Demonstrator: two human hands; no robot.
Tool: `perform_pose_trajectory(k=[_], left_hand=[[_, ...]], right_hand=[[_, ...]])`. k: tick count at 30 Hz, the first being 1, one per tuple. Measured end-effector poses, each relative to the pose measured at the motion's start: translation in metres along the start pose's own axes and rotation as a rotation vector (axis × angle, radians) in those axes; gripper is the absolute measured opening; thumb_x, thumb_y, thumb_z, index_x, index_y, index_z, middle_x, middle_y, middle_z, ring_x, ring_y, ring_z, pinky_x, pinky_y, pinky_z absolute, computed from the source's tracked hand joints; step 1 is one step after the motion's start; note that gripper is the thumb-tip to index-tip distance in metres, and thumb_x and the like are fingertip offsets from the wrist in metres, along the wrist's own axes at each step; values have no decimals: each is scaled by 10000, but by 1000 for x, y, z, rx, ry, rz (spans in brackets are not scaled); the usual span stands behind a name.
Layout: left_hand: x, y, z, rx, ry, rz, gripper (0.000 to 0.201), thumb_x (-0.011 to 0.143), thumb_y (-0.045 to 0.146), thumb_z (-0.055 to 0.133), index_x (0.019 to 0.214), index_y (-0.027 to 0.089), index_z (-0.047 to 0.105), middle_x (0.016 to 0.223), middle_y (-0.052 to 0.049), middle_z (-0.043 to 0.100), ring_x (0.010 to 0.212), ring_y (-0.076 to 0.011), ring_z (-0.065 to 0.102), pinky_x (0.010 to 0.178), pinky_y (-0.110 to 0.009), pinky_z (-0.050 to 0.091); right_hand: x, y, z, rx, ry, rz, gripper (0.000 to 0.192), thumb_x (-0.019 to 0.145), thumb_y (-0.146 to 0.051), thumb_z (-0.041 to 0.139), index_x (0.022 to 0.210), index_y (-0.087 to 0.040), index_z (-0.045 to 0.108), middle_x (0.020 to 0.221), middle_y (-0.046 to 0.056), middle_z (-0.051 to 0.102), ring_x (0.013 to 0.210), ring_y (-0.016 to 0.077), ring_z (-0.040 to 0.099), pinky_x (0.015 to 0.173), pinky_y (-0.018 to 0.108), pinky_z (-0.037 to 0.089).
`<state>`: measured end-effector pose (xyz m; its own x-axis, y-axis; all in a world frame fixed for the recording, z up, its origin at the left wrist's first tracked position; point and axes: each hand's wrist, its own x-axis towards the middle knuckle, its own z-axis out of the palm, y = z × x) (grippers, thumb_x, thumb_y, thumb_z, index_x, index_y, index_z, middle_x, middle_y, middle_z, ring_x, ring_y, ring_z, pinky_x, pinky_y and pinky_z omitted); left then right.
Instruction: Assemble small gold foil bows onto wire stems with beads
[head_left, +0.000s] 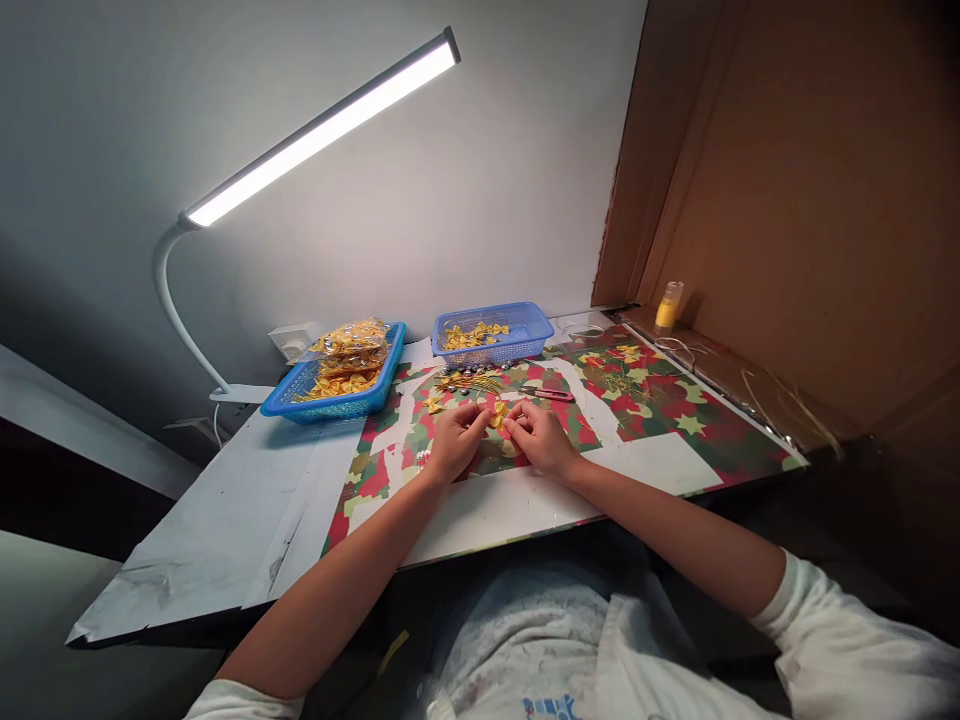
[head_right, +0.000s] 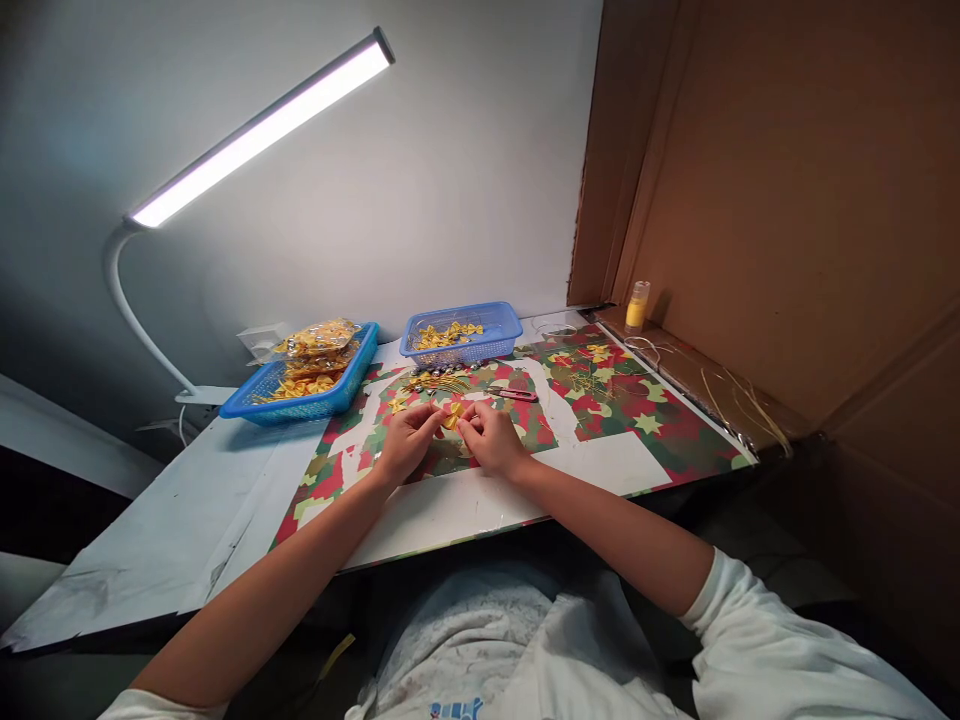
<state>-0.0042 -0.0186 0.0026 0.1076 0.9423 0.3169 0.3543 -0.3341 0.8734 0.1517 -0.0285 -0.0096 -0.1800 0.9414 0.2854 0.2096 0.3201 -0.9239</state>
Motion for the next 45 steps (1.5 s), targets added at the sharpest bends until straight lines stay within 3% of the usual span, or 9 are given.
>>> perform_pose_trajectory(k=[17, 45], left_hand=[[-4, 8, -2, 252, 46, 197, 210, 784, 308, 544, 644, 172, 621, 571, -5, 588, 526, -104, 487, 515, -209, 389], [-3, 5, 1, 208, 93, 241, 132, 763, 305, 602, 770, 178, 636, 709, -24, 673, 552, -101, 545, 487, -203, 417]], right_hand=[[-1, -3, 0, -28, 3, -48, 139, 827, -317, 463, 743, -208, 446, 465, -67, 447, 413, 94, 380, 432, 214, 265], [0, -1, 1, 5, 7, -55, 151, 832, -341, 469, 750, -217, 445, 502, -53, 484, 439, 113, 433, 452, 228, 307]])
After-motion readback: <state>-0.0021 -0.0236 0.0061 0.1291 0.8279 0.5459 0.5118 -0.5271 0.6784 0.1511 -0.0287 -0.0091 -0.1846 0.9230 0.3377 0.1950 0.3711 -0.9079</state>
